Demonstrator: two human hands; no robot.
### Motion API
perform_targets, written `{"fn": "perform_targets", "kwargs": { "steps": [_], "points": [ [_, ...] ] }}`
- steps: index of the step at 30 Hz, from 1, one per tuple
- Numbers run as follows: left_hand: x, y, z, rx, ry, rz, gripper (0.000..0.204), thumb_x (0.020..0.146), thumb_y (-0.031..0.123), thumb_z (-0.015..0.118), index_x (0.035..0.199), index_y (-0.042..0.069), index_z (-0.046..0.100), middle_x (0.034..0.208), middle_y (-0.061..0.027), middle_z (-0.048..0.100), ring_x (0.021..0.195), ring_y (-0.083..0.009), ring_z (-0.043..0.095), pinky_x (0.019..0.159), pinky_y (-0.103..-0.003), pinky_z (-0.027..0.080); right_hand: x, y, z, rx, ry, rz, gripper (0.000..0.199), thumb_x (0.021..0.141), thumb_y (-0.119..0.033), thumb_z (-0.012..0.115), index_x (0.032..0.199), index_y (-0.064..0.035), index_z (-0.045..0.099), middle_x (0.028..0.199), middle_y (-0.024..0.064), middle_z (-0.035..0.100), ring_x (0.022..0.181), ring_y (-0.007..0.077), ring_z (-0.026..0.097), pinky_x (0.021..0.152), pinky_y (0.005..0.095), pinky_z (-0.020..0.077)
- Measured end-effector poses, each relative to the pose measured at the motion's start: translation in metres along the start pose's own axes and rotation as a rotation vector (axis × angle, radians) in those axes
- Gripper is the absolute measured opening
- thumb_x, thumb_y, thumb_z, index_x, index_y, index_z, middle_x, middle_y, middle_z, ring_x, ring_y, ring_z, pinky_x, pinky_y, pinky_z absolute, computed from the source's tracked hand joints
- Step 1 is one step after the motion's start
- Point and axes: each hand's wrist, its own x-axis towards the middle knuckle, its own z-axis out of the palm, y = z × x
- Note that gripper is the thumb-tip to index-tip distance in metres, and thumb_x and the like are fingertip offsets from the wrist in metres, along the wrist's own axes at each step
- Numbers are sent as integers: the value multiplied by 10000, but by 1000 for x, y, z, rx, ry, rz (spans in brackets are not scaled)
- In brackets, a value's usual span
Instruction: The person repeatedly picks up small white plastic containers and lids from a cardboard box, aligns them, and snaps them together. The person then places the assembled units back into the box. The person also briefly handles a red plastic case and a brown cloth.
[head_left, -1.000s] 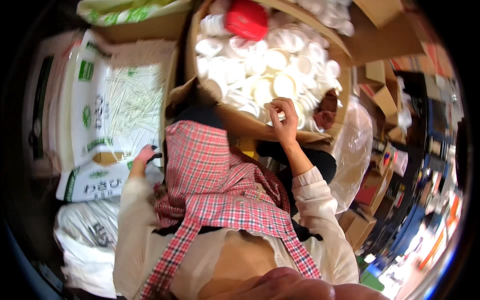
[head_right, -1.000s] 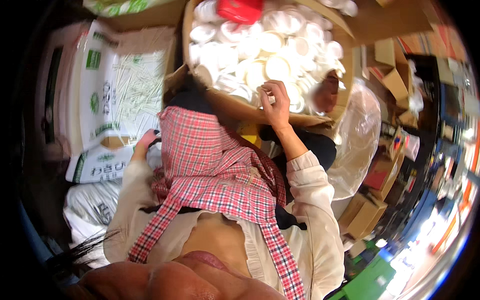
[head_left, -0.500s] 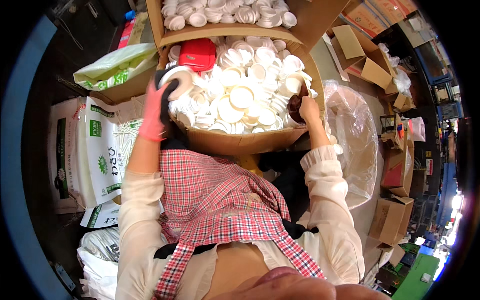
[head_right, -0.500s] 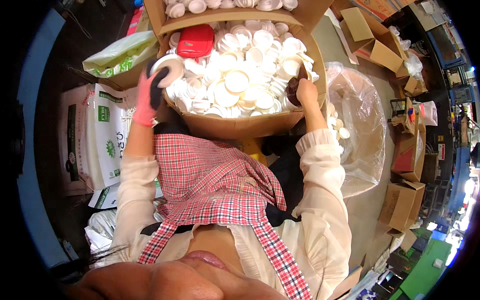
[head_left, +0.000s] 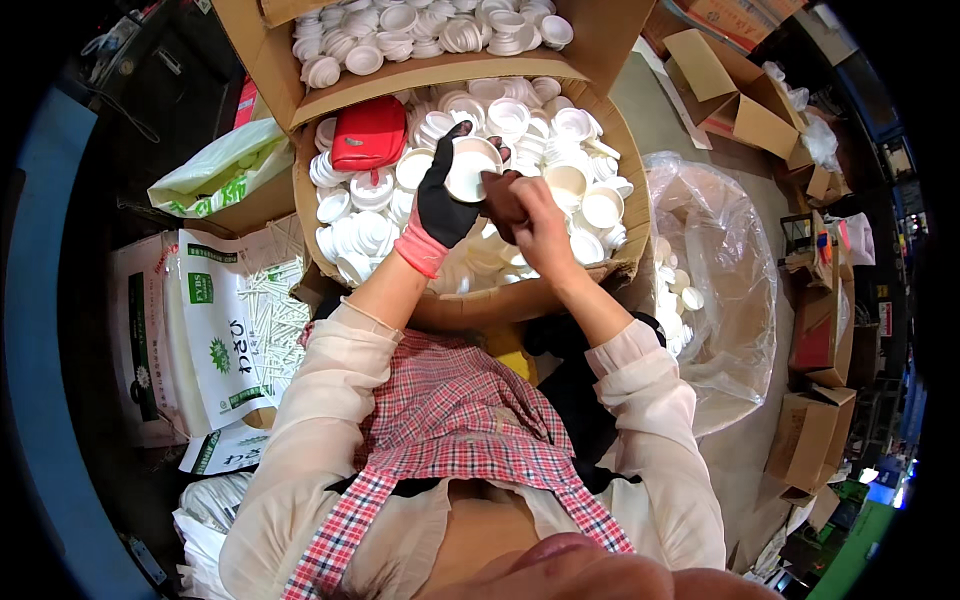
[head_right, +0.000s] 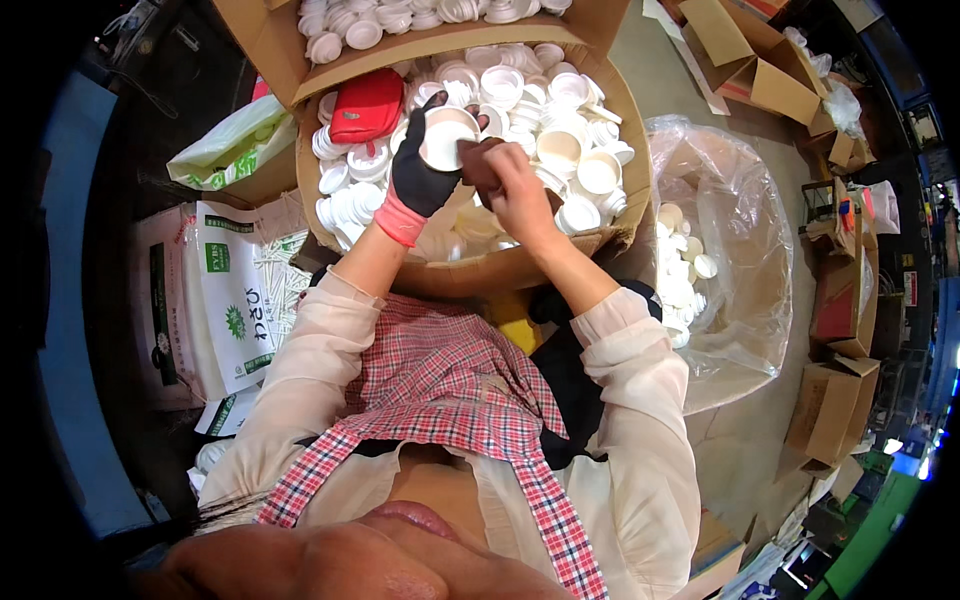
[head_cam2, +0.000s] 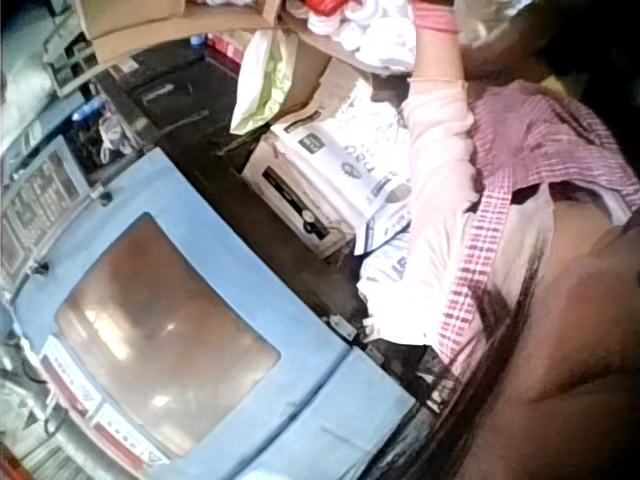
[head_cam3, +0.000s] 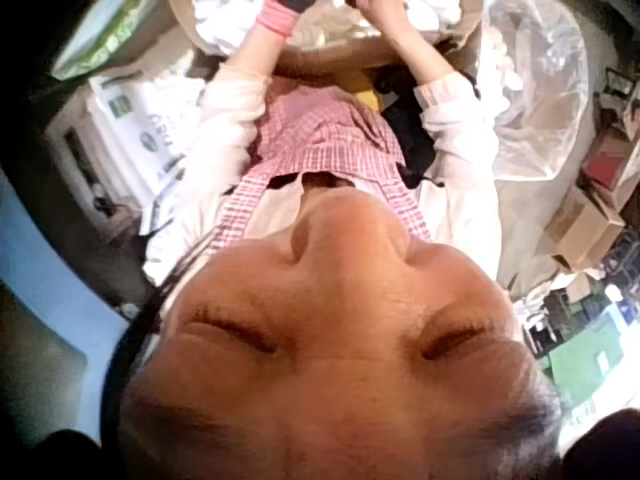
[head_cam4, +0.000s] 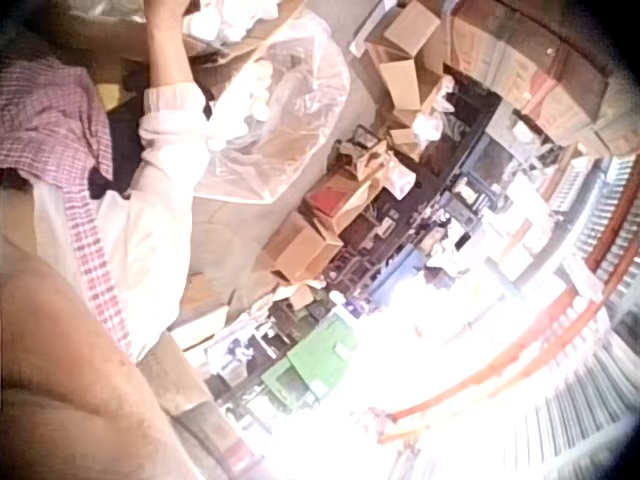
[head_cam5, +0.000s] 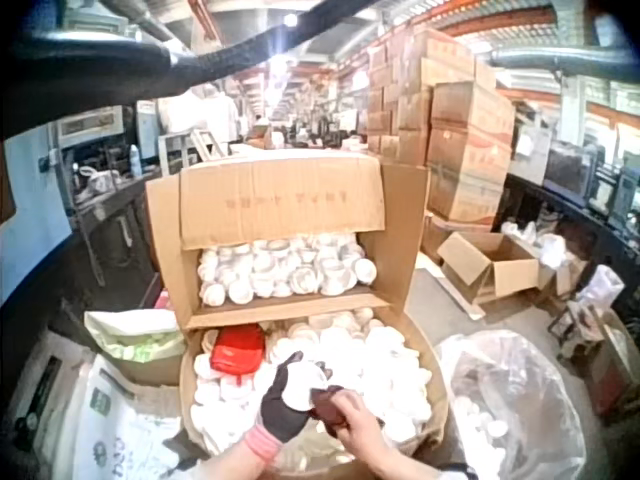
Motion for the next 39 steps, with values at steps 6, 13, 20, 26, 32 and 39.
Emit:
{"fn": "perform_targets", "kwargs": {
  "steps": [6, 13, 20, 26, 32, 39],
  "points": [
    [5, -7, -9, -353, 52, -444, 744, 888, 706, 381, 1309, 100, 470, 1156, -167, 603, 1045, -318, 595, 923, -445, 481, -4, -22, 10, -25, -35, -144, 470, 642, 99, 597, 1077, -71, 543, 979, 149, 491, 834, 384, 569, 661, 434, 484],
    [-20, -47, -10, 1108, -106, 322, 393, 851, 97, 599, 1234, 49, 525, 1108, -93, 604, 979, -177, 577, 872, -309, 467, 19, -10, -22, -183, 201, 98, 341, 734, 53, 590, 1061, -44, 576, 928, 169, 530, 857, 380, 567, 705, 403, 480],
    [18, 9, -2, 1073, -35, 197, 396, 899, 139, 585, 1269, 23, 506, 1250, -160, 544, 1211, -258, 495, 1022, -332, 369, -13, 62, -101, 136, 144, 483, 234, 829, -86, 700, 1048, -57, 620, 842, 8, 636, 763, 105, 570, 723, 239, 448],
    [7, 23, -45, 2091, -84, -268, 629, 765, 361, 714, 1298, 104, 500, 1256, -177, 517, 1192, -362, 470, 999, -415, 403, -22, 70, -113, 195, -82, 611, 269, 806, -8, 675, 1065, -48, 614, 769, 7, 547, 787, 82, 526, 711, 217, 422],
    [-4, 14, -36, 2333, -157, -333, 619, 730, 321, 761, 1261, 125, 510, 1213, -141, 526, 1188, -338, 479, 959, -431, 435, -10, 28, -54, 251, -271, 399, 369, 761, 62, 554, 1111, -54, 544, 797, 70, 593, 790, 194, 590, 798, 293, 473],
    [-9, 22, -20, 1144, 42, -133, 180, 831, 152, 664, 959, 31, 629, 863, -63, 628, 825, -201, 596, 782, -293, 464, 3, 10, -23, 101, -25, 13, 293, 820, 2, 607, 1107, -52, 600, 1039, 120, 541, 955, 299, 575, 833, 349, 479]
  ]
}}
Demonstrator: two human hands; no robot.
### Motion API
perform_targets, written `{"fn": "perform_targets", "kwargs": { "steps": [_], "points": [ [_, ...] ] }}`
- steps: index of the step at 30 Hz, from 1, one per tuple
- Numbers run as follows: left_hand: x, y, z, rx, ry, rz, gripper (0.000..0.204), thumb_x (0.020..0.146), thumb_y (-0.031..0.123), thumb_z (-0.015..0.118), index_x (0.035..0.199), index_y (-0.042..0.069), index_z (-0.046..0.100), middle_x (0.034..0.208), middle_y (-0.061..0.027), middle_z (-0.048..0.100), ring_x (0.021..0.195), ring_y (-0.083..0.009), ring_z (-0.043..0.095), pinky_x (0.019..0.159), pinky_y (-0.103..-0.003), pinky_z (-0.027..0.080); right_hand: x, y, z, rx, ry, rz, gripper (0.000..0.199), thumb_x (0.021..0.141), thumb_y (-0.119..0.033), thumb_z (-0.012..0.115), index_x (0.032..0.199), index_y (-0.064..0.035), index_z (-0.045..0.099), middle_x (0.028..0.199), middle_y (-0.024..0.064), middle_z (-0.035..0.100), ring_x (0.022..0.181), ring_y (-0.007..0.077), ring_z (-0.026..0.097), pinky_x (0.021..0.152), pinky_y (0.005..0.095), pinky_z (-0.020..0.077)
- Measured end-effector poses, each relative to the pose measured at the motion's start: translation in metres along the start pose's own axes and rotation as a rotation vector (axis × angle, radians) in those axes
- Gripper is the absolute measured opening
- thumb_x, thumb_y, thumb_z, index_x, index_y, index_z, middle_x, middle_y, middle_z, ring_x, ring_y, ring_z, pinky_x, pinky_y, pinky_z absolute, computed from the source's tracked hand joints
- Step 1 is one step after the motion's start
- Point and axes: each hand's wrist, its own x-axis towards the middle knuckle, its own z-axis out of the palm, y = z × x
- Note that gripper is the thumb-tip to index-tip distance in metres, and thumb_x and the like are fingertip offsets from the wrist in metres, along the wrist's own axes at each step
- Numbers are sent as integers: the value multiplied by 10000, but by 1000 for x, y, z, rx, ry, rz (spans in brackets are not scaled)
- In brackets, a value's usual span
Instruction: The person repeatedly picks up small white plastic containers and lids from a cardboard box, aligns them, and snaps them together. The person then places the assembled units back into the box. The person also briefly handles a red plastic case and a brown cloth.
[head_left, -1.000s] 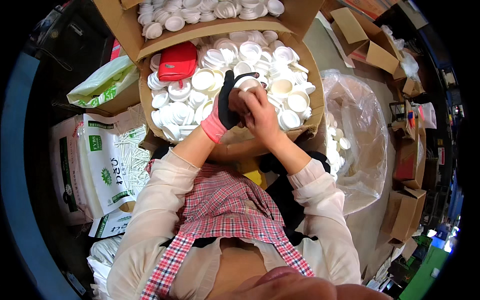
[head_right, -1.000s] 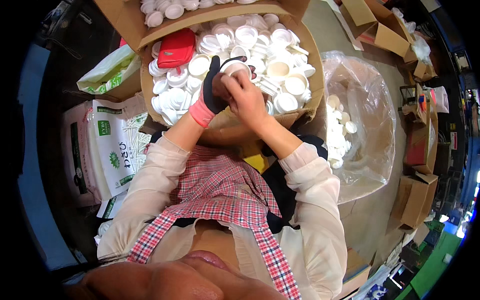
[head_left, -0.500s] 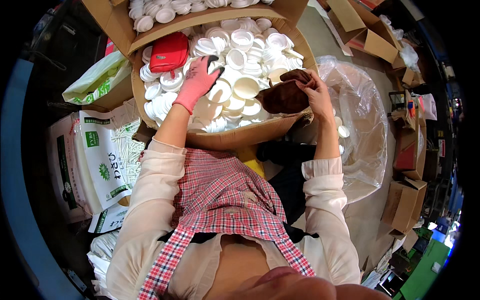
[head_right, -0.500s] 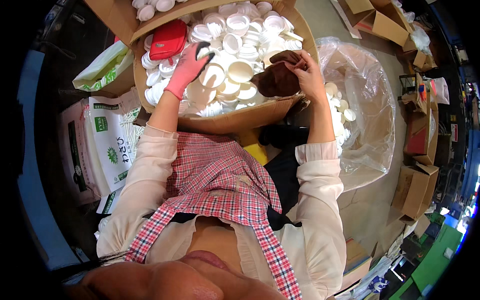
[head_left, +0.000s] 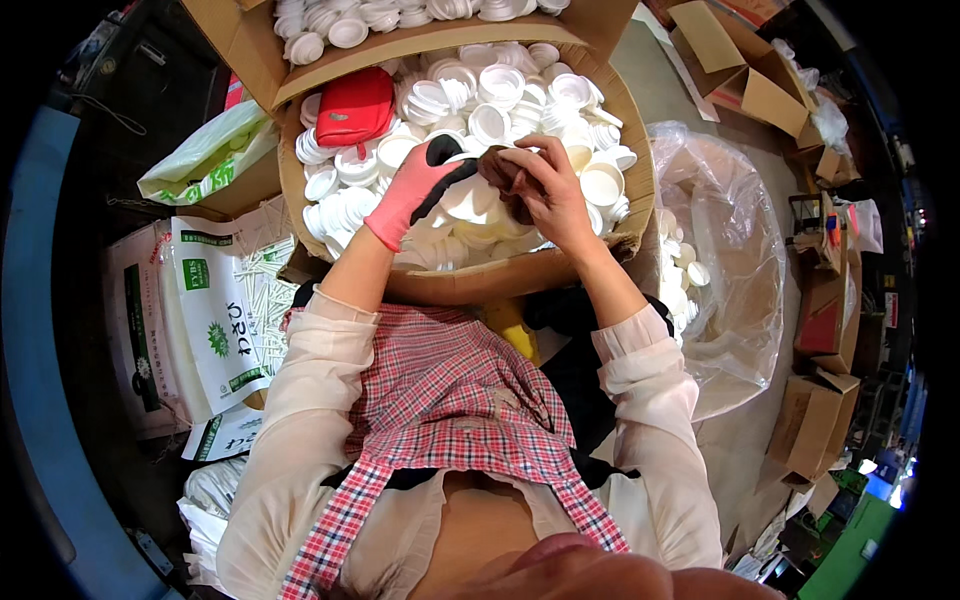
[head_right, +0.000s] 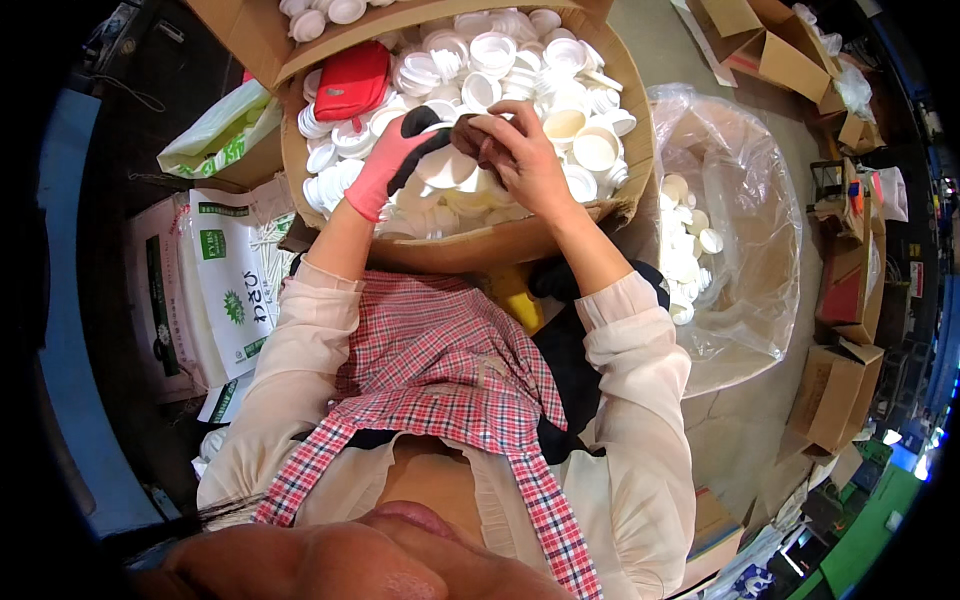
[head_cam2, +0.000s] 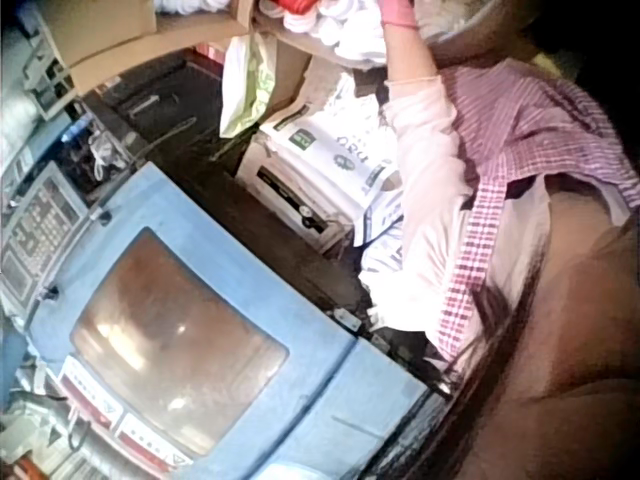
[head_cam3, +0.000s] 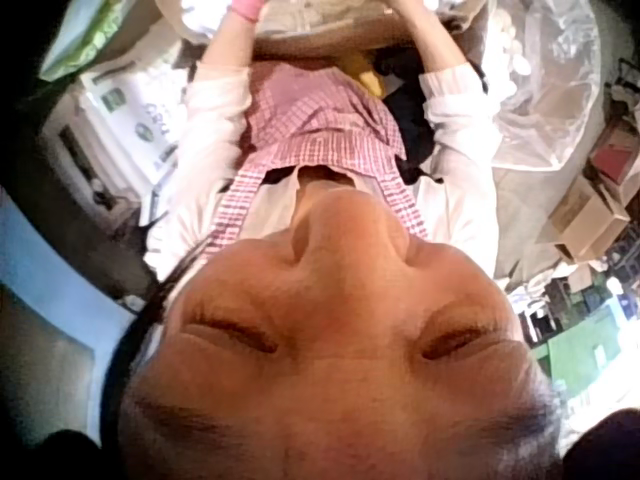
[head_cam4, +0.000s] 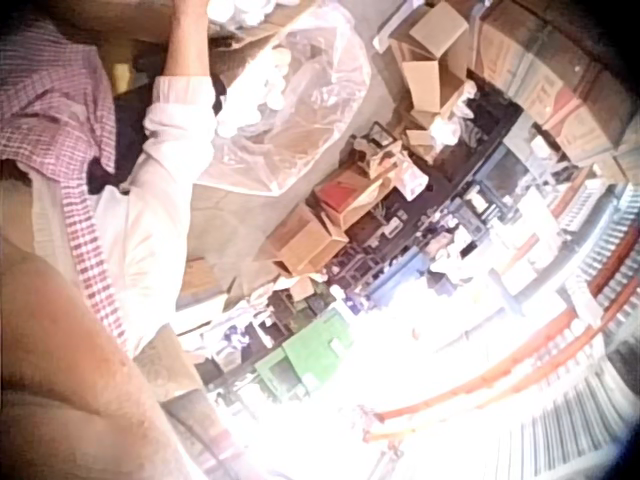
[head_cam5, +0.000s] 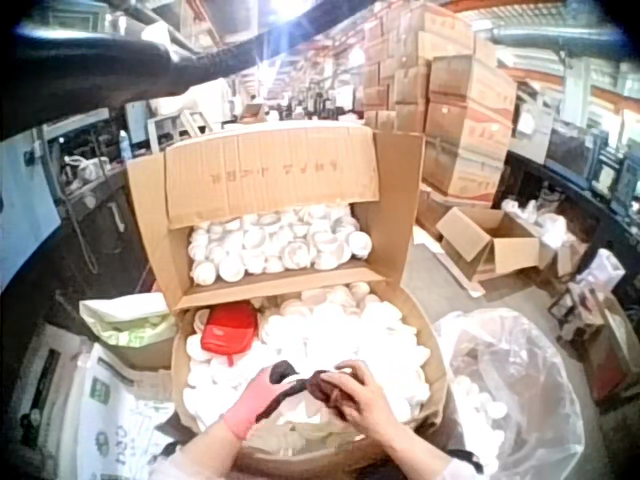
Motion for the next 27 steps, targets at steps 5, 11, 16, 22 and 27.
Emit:
{"fn": "perform_targets", "kwargs": {
  "steps": [5, 11, 16, 22, 27],
  "points": [
    [-6, 10, 9, 35, 158, 434, 165, 843, 79, 631, 1001, 29, 640, 866, -42, 605, 846, -162, 568, 774, -281, 448, 1, -12, 12, -16, 9, 113, 329, 750, 17, 620, 1071, -51, 597, 957, 135, 526, 907, 308, 575, 788, 357, 483],
    [-7, 9, 8, 474, 185, 766, 322, 782, 79, 671, 1101, 63, 626, 1000, -107, 588, 906, -265, 592, 772, -346, 482, 3, -25, 28, -20, 281, 157, 359, 698, 101, 625, 1028, -8, 533, 893, 156, 494, 785, 337, 536, 712, 377, 456],
    [-9, -1, 23, -375, 73, 287, 284, 1003, 219, 445, 1182, 15, 530, 1110, -72, 587, 1011, -134, 563, 921, -292, 463, 12, -29, 26, -84, 230, 109, 355, 717, 94, 619, 1040, -26, 531, 916, 149, 489, 787, 329, 557, 685, 371, 464],
    [-2, -2, 21, -428, 32, 359, 368, 1021, 315, 336, 1125, 40, 557, 1085, -104, 627, 922, -232, 628, 834, -331, 519, -10, -29, 43, -25, -6, -43, 391, 723, 115, 584, 1077, -51, 601, 910, 120, 503, 797, 290, 580, 694, 344, 487],
    [0, -16, 39, 556, -237, 474, 564, 785, 375, 684, 1210, 43, 519, 1131, -140, 601, 992, -273, 606, 916, -404, 467, 5, -32, 30, -164, 122, -152, 355, 748, -4, 629, 1080, -127, 615, 897, 124, 503, 705, 339, 605, 582, 407, 506]
  ]
}}
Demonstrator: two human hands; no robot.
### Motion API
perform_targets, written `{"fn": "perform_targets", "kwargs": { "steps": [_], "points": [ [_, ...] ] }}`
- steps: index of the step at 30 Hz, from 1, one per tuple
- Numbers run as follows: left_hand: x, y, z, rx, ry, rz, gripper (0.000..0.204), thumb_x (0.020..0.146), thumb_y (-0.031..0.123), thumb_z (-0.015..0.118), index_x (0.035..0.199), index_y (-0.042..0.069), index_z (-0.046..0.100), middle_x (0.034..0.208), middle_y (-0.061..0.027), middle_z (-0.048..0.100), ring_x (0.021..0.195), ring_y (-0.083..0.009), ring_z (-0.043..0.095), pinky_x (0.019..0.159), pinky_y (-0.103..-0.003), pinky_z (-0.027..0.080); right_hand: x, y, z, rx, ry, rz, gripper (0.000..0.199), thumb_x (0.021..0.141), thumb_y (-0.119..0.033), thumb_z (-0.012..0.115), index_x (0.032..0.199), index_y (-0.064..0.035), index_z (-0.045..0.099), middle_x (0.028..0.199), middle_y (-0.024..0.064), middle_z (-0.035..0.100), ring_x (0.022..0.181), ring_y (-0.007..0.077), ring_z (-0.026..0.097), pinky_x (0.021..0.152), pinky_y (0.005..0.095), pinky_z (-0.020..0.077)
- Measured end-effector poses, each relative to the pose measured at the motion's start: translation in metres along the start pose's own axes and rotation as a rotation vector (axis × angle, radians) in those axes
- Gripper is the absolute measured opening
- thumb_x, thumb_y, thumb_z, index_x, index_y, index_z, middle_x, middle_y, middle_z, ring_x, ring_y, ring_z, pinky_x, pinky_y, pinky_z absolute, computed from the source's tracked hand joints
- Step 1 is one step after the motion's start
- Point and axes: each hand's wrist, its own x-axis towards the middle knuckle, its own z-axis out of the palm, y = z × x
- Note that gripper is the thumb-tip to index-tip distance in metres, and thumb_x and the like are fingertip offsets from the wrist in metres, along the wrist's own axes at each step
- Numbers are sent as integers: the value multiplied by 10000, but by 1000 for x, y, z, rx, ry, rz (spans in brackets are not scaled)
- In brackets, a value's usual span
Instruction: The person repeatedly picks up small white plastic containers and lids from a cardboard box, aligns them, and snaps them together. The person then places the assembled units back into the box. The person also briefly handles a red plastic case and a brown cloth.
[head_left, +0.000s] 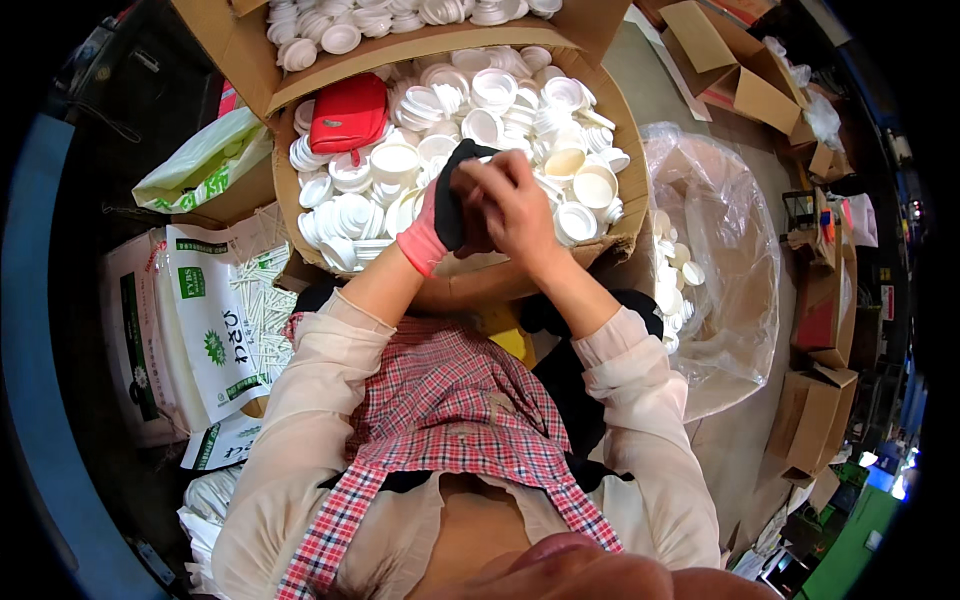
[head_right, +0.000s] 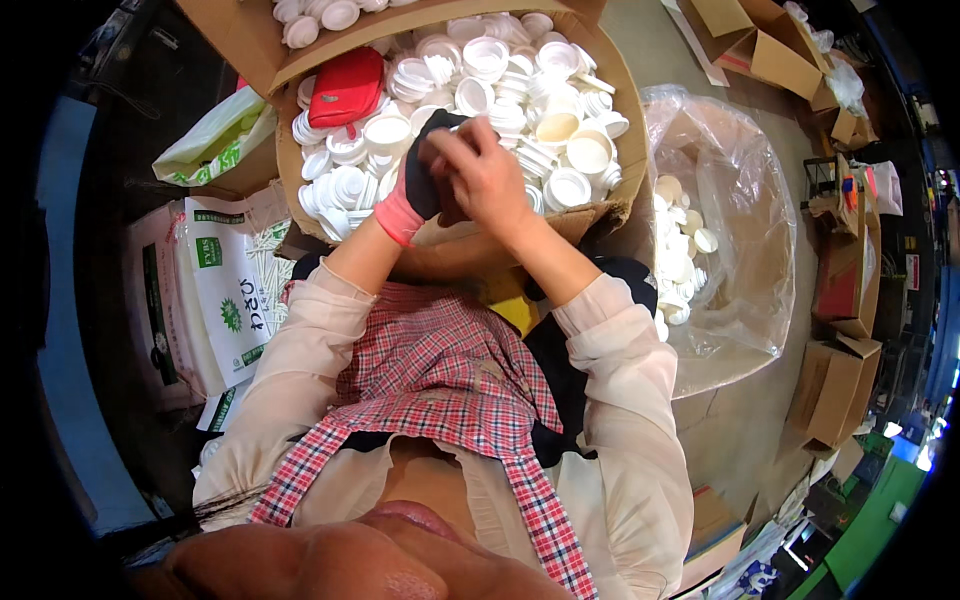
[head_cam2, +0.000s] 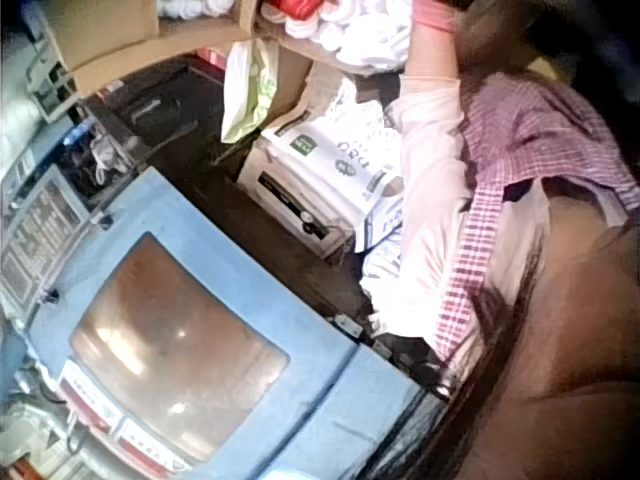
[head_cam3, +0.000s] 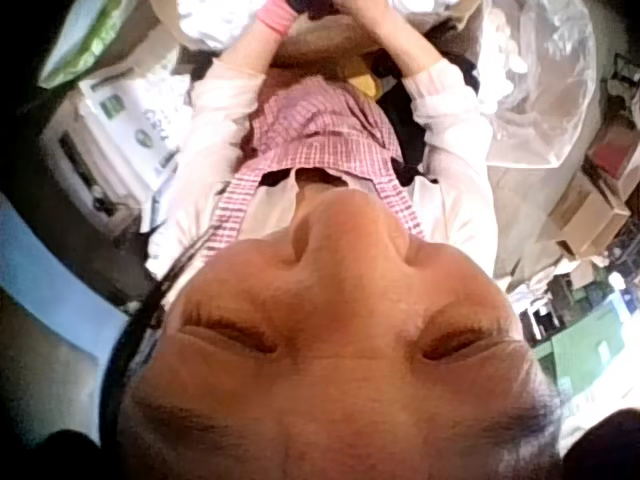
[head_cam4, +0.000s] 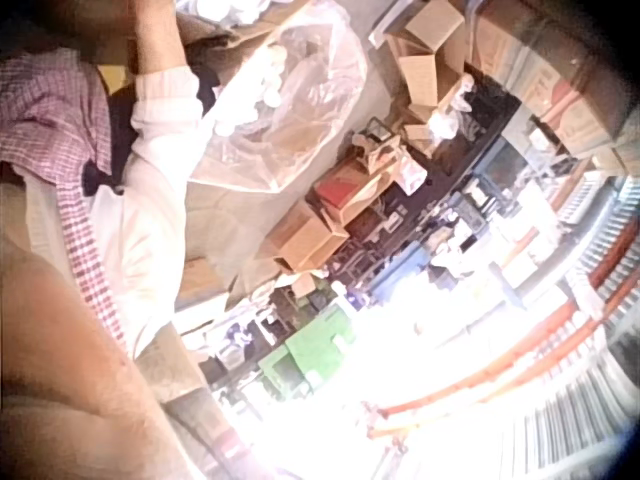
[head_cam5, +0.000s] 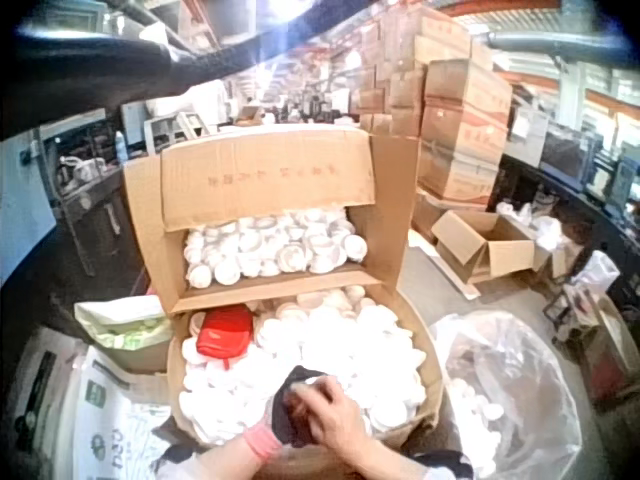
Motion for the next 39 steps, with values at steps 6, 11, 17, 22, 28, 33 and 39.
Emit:
{"fn": "perform_targets", "kwargs": {
  "steps": [6, 11, 17, 22, 28, 33, 39],
  "points": [
    [26, -28, 16, -446, 420, -73, 367, 854, 163, 605, 1184, 10, 555, 1146, -157, 574, 1121, -272, 532, 984, -335, 402, 8, 41, -40, -310, 101, 433, 241, 797, 1, 618, 1028, -69, 624, 946, 137, 550, 860, 340, 593, 735, 392, 489],
    [22, -32, -48, 736, 141, -718, 482, 820, 329, 654, 1178, 34, 526, 1184, -174, 581, 1113, -299, 554, 941, -419, 437, -13, 56, -64, -156, 106, 457, 305, 758, 71, 585, 1035, -52, 617, 924, 121, 554, 864, 308, 590, 791, 361, 473],
    [-18, -86, -55, 860, -10, -856, 503, 759, 373, 709, 1127, 75, 540, 1092, -138, 631, 1042, -289, 607, 880, -417, 473, -11, 54, -58, 11, -1, 406, 306, 761, 56, 564, 1040, -57, 612, 909, 133, 530, 869, 322, 593, 778, 368, 486],
    [-19, -69, -42, 139, 569, -615, 411, 725, 197, 721, 1063, -10, 613, 1040, -147, 663, 957, -256, 640, 818, -331, 501, -5, 31, -35, 78, -53, 153, 397, 753, 96, 574, 1122, -47, 601, 962, 116, 514, 838, 266, 586, 802, 324, 470],
    [-13, -7, -30, -994, 409, -189, 317, 809, 43, 602, 1119, -24, 597, 1046, -122, 657, 987, -216, 636, 862, -324, 512, -7, 15, -3, -14, -58, 25, 433, 717, 33, 635, 1126, -102, 598, 951, 113, 527, 803, 306, 617, 680, 380, 514],
    [-2, 1, -33, -1960, 143, -359, 763, 931, 659, 295, 1140, -14, 587, 1034, -178, 655, 897, -280, 656, 797, -357, 542, -18, -4, 17, 50, -132, -46, 459, 664, 73, 628, 1093, -90, 639, 952, 112, 527, 812, 294, 610, 703, 366, 515],
    [-7, 2, -15, -1004, 265, -70, 500, 946, 406, 489, 1241, 4, 520, 1112, -125, 612, 1045, -237, 590, 919, -350, 469, 6, -16, 11, -16, 27, -33, 403, 689, 50, 624, 1065, -95, 625, 913, 116, 505, 764, 302, 605, 636, 381, 508]
  ]
}}
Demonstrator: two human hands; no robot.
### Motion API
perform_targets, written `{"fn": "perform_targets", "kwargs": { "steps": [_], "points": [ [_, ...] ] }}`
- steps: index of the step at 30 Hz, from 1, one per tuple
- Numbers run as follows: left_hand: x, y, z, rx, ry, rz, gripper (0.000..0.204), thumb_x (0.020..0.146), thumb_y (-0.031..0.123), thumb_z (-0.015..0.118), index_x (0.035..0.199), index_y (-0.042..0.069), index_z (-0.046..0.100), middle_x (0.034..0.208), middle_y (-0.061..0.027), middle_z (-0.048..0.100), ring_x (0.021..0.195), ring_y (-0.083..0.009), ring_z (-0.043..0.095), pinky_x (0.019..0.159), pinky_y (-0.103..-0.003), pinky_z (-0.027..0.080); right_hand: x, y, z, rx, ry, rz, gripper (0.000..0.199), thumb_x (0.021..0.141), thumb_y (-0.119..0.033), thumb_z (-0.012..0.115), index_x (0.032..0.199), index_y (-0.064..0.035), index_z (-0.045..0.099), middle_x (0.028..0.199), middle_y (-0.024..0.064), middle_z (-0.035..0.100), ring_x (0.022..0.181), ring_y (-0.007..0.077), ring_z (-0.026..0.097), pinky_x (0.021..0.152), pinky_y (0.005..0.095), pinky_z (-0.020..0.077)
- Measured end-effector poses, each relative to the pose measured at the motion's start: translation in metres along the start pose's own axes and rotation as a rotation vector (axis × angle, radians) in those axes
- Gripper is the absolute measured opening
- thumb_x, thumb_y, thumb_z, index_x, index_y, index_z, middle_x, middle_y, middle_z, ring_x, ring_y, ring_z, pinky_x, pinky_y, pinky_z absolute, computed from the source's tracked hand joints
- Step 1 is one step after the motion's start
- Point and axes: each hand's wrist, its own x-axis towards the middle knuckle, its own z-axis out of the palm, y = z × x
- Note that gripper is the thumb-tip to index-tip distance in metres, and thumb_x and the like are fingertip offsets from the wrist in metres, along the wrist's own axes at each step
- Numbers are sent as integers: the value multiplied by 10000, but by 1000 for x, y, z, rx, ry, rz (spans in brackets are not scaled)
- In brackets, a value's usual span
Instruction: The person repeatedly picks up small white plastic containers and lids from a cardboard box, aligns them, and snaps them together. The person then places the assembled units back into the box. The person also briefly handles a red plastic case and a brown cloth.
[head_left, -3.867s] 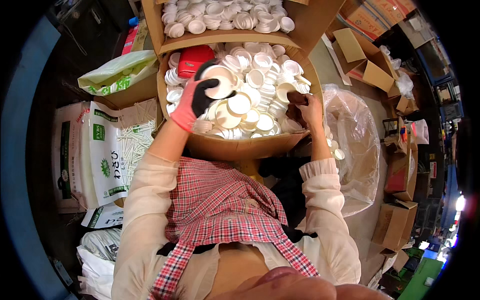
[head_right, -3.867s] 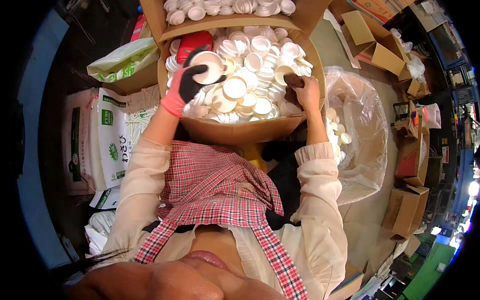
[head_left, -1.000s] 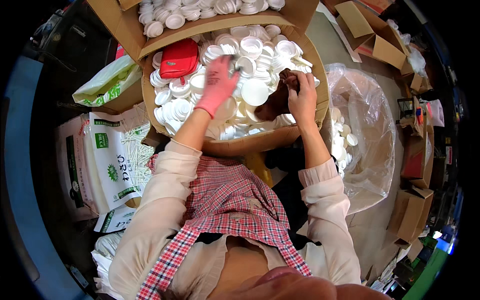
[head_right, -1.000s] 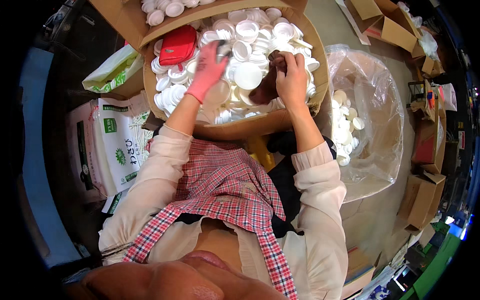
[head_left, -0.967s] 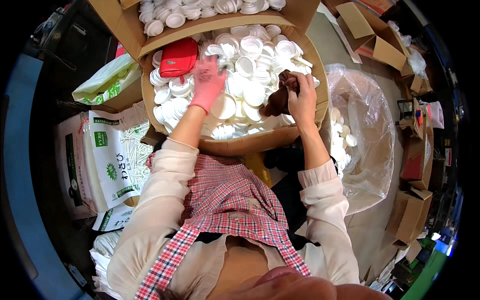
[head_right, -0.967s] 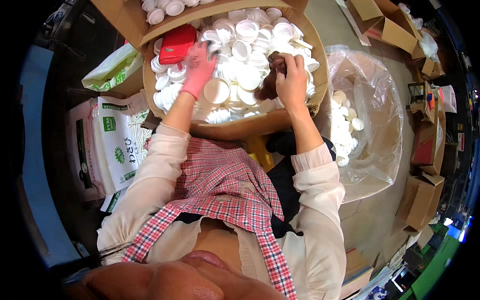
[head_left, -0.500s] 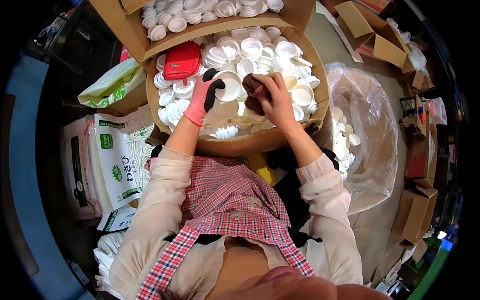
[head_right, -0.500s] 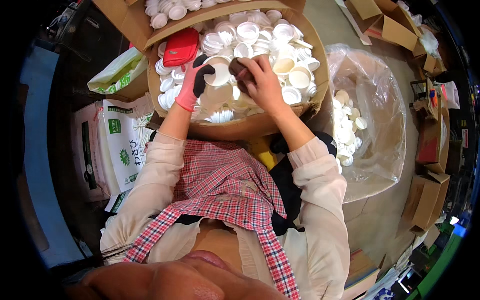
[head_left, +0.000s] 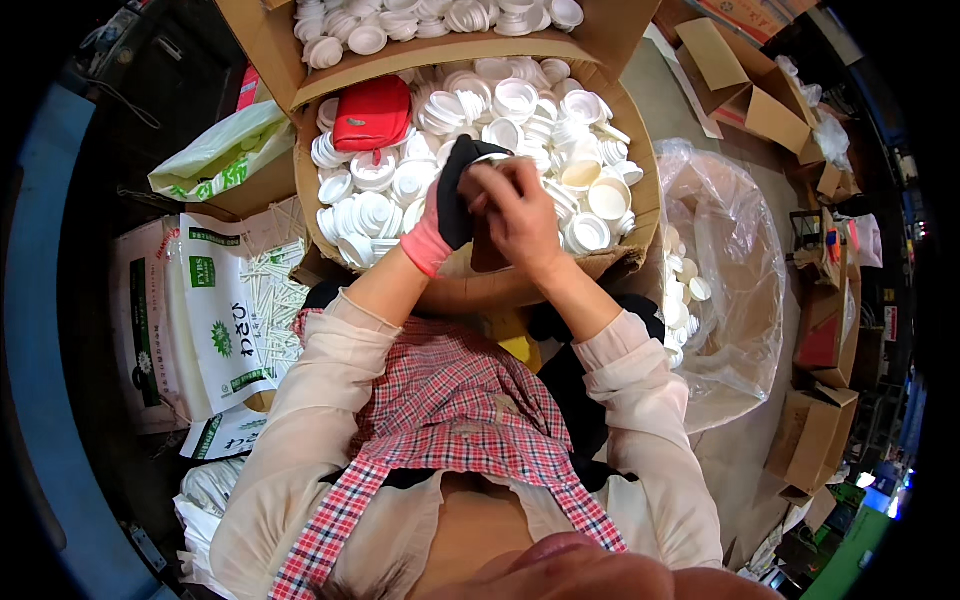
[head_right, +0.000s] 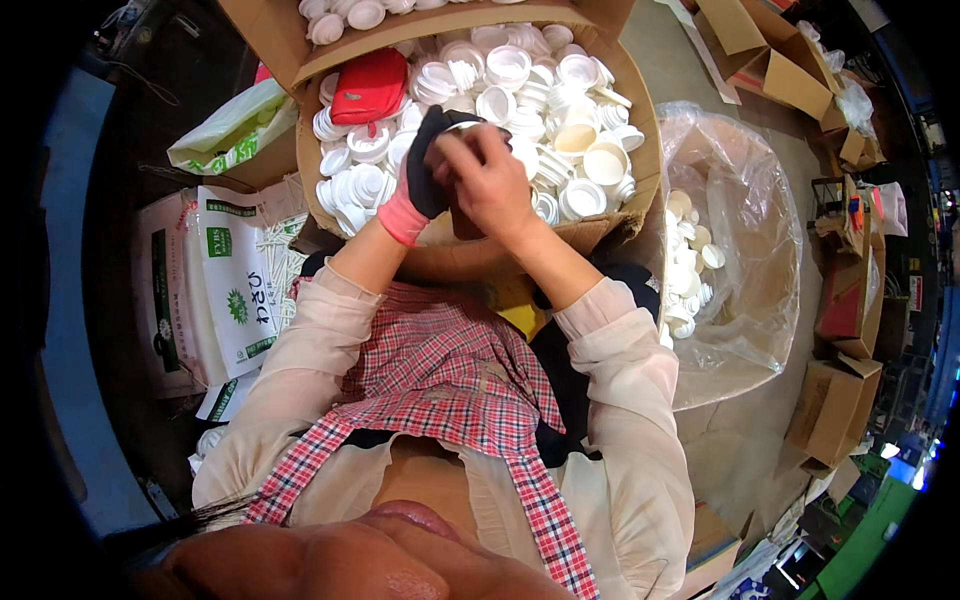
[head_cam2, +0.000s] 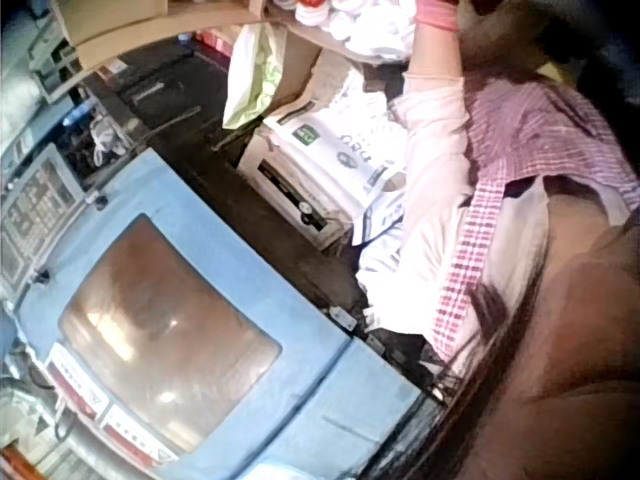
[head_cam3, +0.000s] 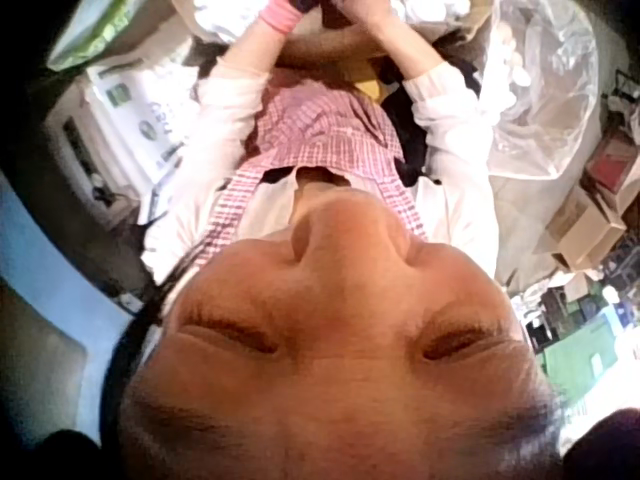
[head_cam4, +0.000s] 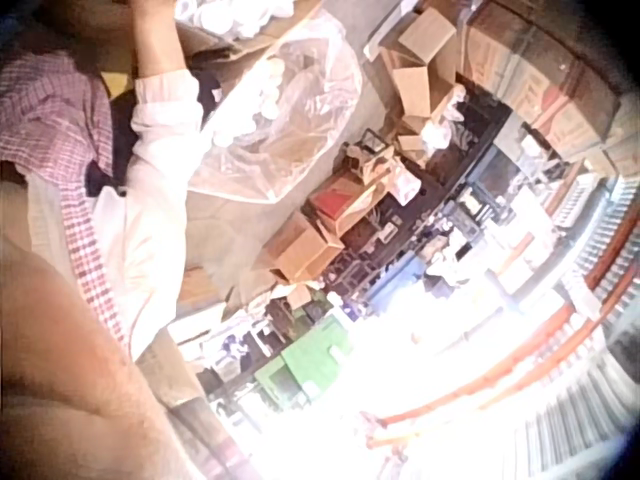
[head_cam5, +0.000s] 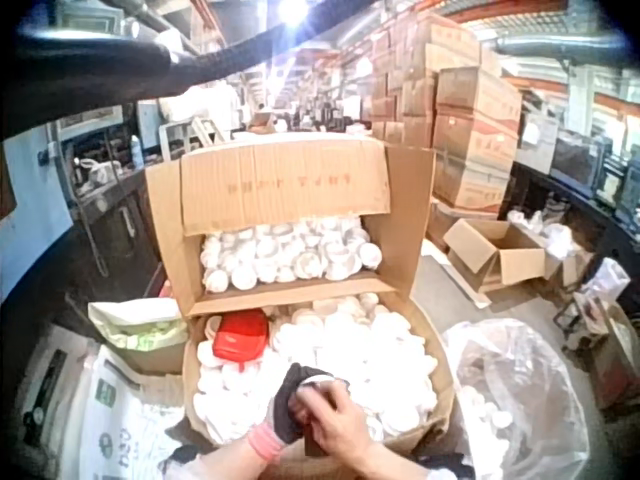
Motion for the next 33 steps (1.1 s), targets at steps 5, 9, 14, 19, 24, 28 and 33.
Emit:
{"fn": "perform_targets", "kwargs": {
  "steps": [5, 9, 14, 19, 24, 28, 33],
  "points": [
    [3, 19, 16, 763, 289, 332, 291, 784, 21, 618, 1074, 28, 592, 1042, -113, 597, 964, -255, 591, 866, -337, 464, 13, 15, -17, -5, 59, 330, 234, 777, 53, 617, 994, -34, 630, 895, 119, 535, 811, 282, 597, 708, 339, 495],
    [17, 27, 14, 787, 306, 386, 331, 781, 20, 597, 1113, 19, 580, 1047, -127, 594, 1002, -267, 586, 888, -327, 453, -3, 45, -28, 23, -76, 479, 157, 786, 24, 628, 938, -17, 629, 880, 132, 580, 811, 284, 599, 740, 349, 485],
    [25, 18, -51, 1062, 278, -184, 494, 810, 244, 676, 1228, 35, 518, 1185, -167, 562, 1127, -292, 545, 969, -367, 431, -13, 68, -54, -74, 28, 464, 153, 775, 13, 661, 921, -15, 624, 865, 123, 584, 806, 273, 606, 749, 332, 478],
    [-23, 14, -25, 1558, -54, -444, 633, 724, 339, 759, 1233, 40, 532, 1162, -182, 560, 1115, -343, 520, 966, -406, 429, -23, 71, -51, -17, -105, 420, 194, 776, 25, 639, 963, -26, 625, 884, 121, 564, 829, 294, 595, 757, 347, 475],
    [-24, 3, -36, 1542, 13, -402, 527, 749, 325, 732, 1148, 21, 572, 1165, -158, 568, 1109, -313, 531, 941, -408, 434, -23, 45, -42, 79, -250, 267, 271, 795, -23, 627, 1056, -96, 621, 960, 118, 542, 879, 329, 592, 766, 379, 487],
    [-18, 19, -29, 477, 163, -256, 306, 769, 127, 693, 1030, -9, 607, 1048, -139, 639, 961, -271, 632, 815, -337, 501, -26, 37, -23, 50, -192, 154, 375, 724, -20, 677, 1076, -130, 612, 968, 110, 536, 864, 334, 608, 702, 408, 506],
    [-10, 18, -11, -567, 171, -274, 588, 980, 449, 414, 1276, -54, 484, 1194, -173, 595, 1064, -279, 600, 944, -391, 483, -28, 29, 0, 35, -175, 74, 306, 775, -27, 660, 1072, -85, 619, 969, 116, 536, 823, 317, 590, 704, 366, 503]
  ]
}}
